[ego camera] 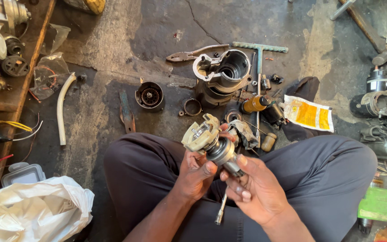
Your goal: The person sits on the floor and assembles a small motor or gear assembly. They insert a shaft into a housing, apply oil from a bottle, and wipe the components with a cloth. The person then places the assembly into a larger cylindrical casing and cleans a gear ring with the cloth.
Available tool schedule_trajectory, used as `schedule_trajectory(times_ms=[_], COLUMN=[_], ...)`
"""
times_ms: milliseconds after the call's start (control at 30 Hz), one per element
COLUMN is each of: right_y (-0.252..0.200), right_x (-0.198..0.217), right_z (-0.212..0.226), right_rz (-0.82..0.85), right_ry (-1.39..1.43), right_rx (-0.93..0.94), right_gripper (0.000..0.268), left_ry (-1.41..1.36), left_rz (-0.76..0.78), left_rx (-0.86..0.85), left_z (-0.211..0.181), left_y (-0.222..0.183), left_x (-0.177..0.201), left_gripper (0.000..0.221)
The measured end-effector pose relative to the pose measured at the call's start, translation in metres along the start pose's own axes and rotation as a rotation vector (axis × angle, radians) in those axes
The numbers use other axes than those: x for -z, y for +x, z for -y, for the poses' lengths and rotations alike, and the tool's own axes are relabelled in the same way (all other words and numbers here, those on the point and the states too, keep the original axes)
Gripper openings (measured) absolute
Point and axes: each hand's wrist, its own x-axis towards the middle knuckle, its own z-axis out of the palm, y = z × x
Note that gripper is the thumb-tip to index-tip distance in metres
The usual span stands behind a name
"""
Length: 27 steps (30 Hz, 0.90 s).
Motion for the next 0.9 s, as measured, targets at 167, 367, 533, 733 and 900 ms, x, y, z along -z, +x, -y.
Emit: schedule_trajectory(times_ms=[167, 367, 533, 733, 900], right_y=[0.003, -0.002, -0.004, 0.003, 0.001], right_x=[0.005, -0.010, -0.026, -0.019, -0.018], right_z=[-0.014, -0.011, -0.013, -0.010, -0.004], right_rz=[-0.015, -0.198, -0.212, -0.003, -0.068], right_ry=[-0.280, -1.043, -1.432, -0.107, 0.059], right_rx=[0.348, 0.866, 1.179, 0.149, 0.029], right_gripper=[0.043, 0.043, 0.044, 0.029, 0.028], left_ry=[-0.001, 0.057, 0.002, 0.039, 0.111], left_rz=[-0.013, 0.047, -0.005, 0.001, 0.024], left_rx=[0.063, -0.067, -0.051, 0.002, -0.038], left_z=[0.000, 0.003, 0.003, -0.007, -0.008], left_y=[-0.001, 0.000, 0.002, 0.001, -0.001], left_x=[-0.001, 0.000, -0.003, -0.002, 0.000], left_gripper=[0.102, 0.097, 0.096, 0.099, 0.097])
